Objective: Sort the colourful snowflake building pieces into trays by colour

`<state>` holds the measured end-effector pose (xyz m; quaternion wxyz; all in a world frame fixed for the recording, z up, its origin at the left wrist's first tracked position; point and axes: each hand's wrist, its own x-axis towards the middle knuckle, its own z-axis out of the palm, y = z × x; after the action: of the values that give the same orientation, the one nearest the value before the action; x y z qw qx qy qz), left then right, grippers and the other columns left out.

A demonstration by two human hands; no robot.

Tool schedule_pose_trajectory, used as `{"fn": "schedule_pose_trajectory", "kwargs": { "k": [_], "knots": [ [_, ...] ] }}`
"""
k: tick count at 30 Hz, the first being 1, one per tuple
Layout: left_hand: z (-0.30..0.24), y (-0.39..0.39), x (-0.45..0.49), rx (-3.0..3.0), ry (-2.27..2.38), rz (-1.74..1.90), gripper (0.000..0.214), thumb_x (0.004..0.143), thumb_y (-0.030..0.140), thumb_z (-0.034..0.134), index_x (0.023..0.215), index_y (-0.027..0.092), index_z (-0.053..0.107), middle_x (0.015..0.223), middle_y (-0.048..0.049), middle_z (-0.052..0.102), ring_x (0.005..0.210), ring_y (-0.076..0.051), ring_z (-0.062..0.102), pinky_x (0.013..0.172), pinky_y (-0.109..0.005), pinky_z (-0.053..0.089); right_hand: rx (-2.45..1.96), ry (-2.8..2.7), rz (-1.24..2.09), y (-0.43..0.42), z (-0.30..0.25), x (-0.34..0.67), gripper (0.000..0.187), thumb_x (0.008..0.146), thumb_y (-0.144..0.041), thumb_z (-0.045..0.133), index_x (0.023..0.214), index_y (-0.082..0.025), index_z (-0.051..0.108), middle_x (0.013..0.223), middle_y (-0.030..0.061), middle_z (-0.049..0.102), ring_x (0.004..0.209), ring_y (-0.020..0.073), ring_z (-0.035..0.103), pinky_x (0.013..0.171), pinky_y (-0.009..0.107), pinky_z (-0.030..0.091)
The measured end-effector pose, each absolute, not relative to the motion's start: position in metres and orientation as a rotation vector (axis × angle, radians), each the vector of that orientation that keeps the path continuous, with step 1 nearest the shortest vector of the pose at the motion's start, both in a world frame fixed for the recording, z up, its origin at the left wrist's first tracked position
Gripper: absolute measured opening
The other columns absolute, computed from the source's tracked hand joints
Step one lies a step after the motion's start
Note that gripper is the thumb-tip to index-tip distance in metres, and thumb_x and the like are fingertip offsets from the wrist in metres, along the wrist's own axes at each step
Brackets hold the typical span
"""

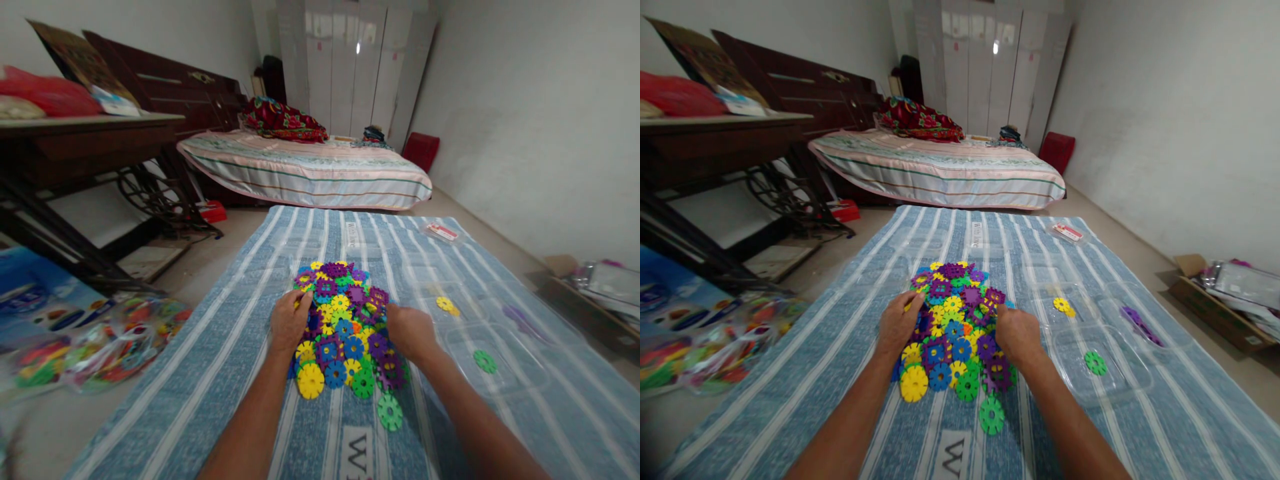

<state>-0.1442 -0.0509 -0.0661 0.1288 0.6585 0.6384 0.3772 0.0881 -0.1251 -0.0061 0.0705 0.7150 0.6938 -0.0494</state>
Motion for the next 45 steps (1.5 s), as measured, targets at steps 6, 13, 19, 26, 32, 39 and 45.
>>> {"fn": "schedule_pose_trajectory", "kwargs": {
  "k": [6, 13, 19, 26, 32, 39, 45],
  "knots": [
    [-0.064, -0.052, -0.144, 1.926, 1.858, 1.088, 0.037, 0.083, 0.047, 0.039, 0.083, 0.021, 0.065, 0.09, -0.0047, 0.068, 0.089, -0.019, 0.061, 0.085, -0.028, 0.044, 2.38, 1.931, 0.139, -0.103, 0.025, 0.119, 0.036, 0.091, -0.019, 0.026, 0.101, -0.014, 0.06, 0.085, 0.0189, 0.068, 0.08, 0.0311, 0.066, 0.064, 0.038, 0.048],
    [-0.064, -0.052, -0.144, 1.934, 1.862, 1.083, 0.036, 0.084, 0.047, 0.04, 0.083, 0.02, 0.064, 0.089, -0.0047, 0.068, 0.088, -0.019, 0.061, 0.085, -0.029, 0.044, 2.666, 1.707, 0.249, -0.09, 0.029, 0.152, 0.037, 0.092, -0.029, 0.028, 0.105, -0.019, 0.061, 0.084, 0.0145, 0.069, 0.078, 0.0246, 0.066, 0.063, 0.031, 0.045],
    [-0.065, -0.052, -0.143, 1.941, 1.879, 1.068, 0.034, 0.084, 0.046, 0.04, 0.083, 0.021, 0.063, 0.089, -0.0042, 0.068, 0.089, -0.018, 0.061, 0.086, -0.028, 0.043, 2.416, 1.887, -0.036, -0.12, 0.008, 0.122, 0.034, 0.09, -0.032, 0.031, 0.094, -0.023, 0.064, 0.085, 0.0099, 0.07, 0.081, 0.0198, 0.065, 0.064, 0.025, 0.043],
    [-0.065, -0.052, -0.143, 1.93, 1.892, 1.072, 0.034, 0.084, 0.046, 0.041, 0.082, 0.021, 0.063, 0.088, -0.0047, 0.068, 0.088, -0.019, 0.061, 0.085, -0.029, 0.044, 2.265, 1.941, -0.28, -0.145, -0.018, 0.098, 0.03, 0.088, -0.03, 0.035, 0.096, -0.023, 0.063, 0.09, 0.0107, 0.069, 0.086, 0.0237, 0.066, 0.067, 0.03, 0.045],
    [-0.067, -0.051, -0.143, 1.925, 1.867, 1.098, 0.036, 0.083, 0.047, 0.04, 0.083, 0.02, 0.064, 0.088, -0.0049, 0.068, 0.088, -0.019, 0.061, 0.084, -0.029, 0.044, 2.237, 1.969, -0.404, -0.149, -0.03, 0.099, 0.028, 0.086, -0.034, 0.04, 0.095, -0.022, 0.063, 0.092, 0.0094, 0.068, 0.089, 0.0228, 0.064, 0.07, 0.03, 0.044],
    [-0.066, -0.051, -0.143, 1.941, 1.871, 1.089, 0.036, 0.084, 0.047, 0.039, 0.081, 0.02, 0.063, 0.087, -0.0046, 0.067, 0.087, -0.019, 0.061, 0.085, -0.028, 0.044, 2.365, 2.094, -0.568, -0.149, -0.03, 0.104, 0.011, 0.078, -0.027, 0.053, 0.076, -0.022, 0.062, 0.075, 0.0019, 0.067, 0.073, 0.016, 0.062, 0.056, 0.023, 0.036],
    [-0.064, -0.052, -0.142, 1.931, 1.887, 1.078, 0.036, 0.083, 0.046, 0.04, 0.083, 0.02, 0.064, 0.089, -0.0052, 0.068, 0.089, -0.019, 0.061, 0.086, -0.029, 0.043, 2.44, 2.242, -0.565, -0.133, 0.0, 0.122, 0.015, 0.079, -0.027, 0.052, 0.067, -0.021, 0.059, 0.065, 0.0006, 0.063, 0.062, 0.0136, 0.056, 0.053, 0.022, 0.031]
  ]
}}
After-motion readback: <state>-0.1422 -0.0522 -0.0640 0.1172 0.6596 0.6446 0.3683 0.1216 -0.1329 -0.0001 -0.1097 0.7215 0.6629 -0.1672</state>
